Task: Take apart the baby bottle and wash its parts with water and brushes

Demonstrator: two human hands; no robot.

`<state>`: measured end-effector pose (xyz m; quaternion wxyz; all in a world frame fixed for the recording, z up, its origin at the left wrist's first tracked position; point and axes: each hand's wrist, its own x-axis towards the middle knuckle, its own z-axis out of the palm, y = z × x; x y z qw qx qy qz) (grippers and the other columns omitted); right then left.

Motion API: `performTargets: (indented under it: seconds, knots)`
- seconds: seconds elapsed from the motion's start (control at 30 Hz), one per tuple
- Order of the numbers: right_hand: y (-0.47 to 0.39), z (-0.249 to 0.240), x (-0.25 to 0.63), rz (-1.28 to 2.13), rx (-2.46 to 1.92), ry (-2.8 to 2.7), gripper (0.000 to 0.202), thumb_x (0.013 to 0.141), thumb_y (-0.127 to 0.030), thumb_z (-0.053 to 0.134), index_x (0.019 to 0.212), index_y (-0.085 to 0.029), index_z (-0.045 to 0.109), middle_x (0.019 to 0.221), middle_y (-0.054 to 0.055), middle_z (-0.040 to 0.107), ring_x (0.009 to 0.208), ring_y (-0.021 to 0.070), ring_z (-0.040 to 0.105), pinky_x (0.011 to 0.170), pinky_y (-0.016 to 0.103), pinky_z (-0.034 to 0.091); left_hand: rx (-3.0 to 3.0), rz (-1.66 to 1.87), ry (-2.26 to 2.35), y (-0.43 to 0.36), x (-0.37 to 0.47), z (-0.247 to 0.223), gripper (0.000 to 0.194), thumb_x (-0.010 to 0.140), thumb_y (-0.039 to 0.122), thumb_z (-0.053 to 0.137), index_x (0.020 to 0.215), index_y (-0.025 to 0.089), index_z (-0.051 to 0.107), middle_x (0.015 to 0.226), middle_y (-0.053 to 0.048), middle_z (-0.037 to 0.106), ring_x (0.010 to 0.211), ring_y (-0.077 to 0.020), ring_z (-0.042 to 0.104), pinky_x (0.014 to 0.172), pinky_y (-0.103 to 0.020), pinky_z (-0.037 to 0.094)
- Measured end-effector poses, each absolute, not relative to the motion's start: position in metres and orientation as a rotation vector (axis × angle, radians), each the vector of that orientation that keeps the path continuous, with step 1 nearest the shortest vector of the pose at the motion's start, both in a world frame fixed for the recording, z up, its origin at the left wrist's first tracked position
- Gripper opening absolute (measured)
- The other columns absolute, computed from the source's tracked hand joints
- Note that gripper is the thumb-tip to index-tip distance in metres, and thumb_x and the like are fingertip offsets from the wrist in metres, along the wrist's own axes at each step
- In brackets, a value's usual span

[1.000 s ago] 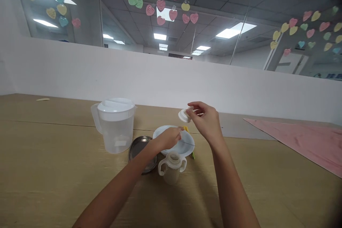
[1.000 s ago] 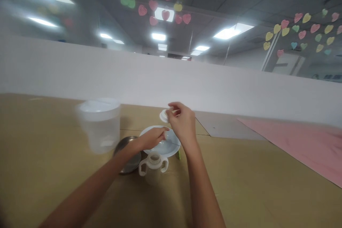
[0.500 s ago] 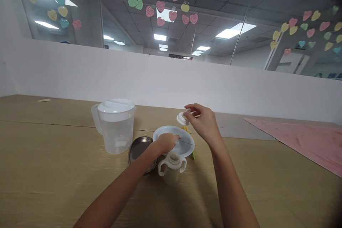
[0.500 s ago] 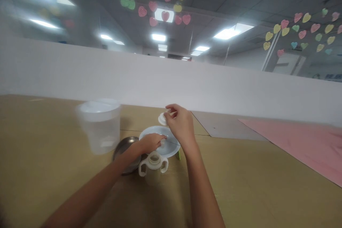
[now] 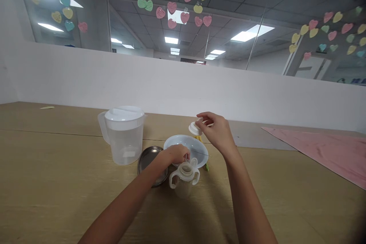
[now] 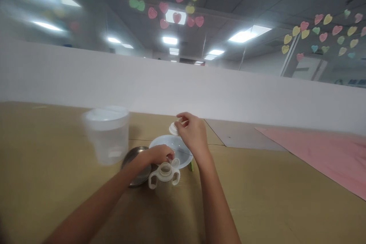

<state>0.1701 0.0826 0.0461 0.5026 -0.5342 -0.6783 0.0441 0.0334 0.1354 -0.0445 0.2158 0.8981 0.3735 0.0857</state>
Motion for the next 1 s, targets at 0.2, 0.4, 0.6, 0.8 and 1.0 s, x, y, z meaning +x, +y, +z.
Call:
performTargets:
  seconds: [0.2, 0.4, 0.6, 0.8, 1.0]
  knots:
    - [0.083, 0.046, 0.171, 0.115, -1.292, -1.656, 0.02, 0.071, -0.021, 0.058, 0.088, -0.019, 0.067, 0.075, 0.001, 0.063, 0.067, 0.0142, 0.058, 0.062, 0.026, 0.044, 2.475, 0.072, 0.972, 0.138, 0.032, -0.042, 0.016, 0.065, 0.011, 0.059, 0.079, 0.013, 0.066, 0.079, -0.005, 0.066, 0.067, -0.0185, 0.056, 0.061, -0.027, 0.044]
    - [0.083, 0.045, 0.171, 0.107, -1.309, -1.679, 0.019, 0.071, -0.023, 0.059, 0.088, -0.018, 0.067, 0.072, 0.001, 0.063, 0.068, 0.015, 0.058, 0.065, 0.027, 0.044, 2.444, 0.085, 0.877, 0.145, 0.025, -0.03, 0.029, 0.079, 0.026, 0.055, 0.106, 0.018, 0.06, 0.108, -0.005, 0.064, 0.091, -0.0197, 0.059, 0.077, -0.027, 0.046]
    - [0.084, 0.045, 0.17, 0.067, -1.292, -1.668, 0.02, 0.07, -0.025, 0.06, 0.088, -0.018, 0.067, 0.071, 0.001, 0.062, 0.068, 0.0153, 0.057, 0.064, 0.027, 0.043, 2.36, 0.633, 0.918, 0.131, 0.003, 0.003, 0.048, 0.082, 0.025, 0.051, 0.128, 0.017, 0.042, 0.119, -0.01, 0.056, 0.099, -0.0201, 0.057, 0.08, -0.028, 0.046]
    - [0.083, 0.043, 0.159, 0.068, -1.201, -1.633, 0.02, 0.07, -0.034, 0.062, 0.081, -0.017, 0.065, 0.07, 0.0, 0.058, 0.065, 0.0153, 0.055, 0.063, 0.027, 0.042, 2.28, 0.958, 0.72, 0.101, 0.002, 0.028, 0.039, 0.077, 0.038, 0.061, 0.113, 0.024, 0.054, 0.104, -0.001, 0.061, 0.092, -0.0176, 0.056, 0.076, -0.025, 0.046]
    - [0.08, 0.04, 0.147, -0.11, -1.146, -1.673, 0.026, 0.077, -0.039, 0.057, 0.09, -0.017, 0.059, 0.086, 0.005, 0.058, 0.077, 0.0182, 0.054, 0.067, 0.028, 0.041, 2.298, 1.191, 0.846, 0.098, 0.013, 0.028, 0.023, 0.077, 0.031, 0.06, 0.097, 0.021, 0.062, 0.089, 0.001, 0.065, 0.083, -0.018, 0.057, 0.072, -0.026, 0.045]
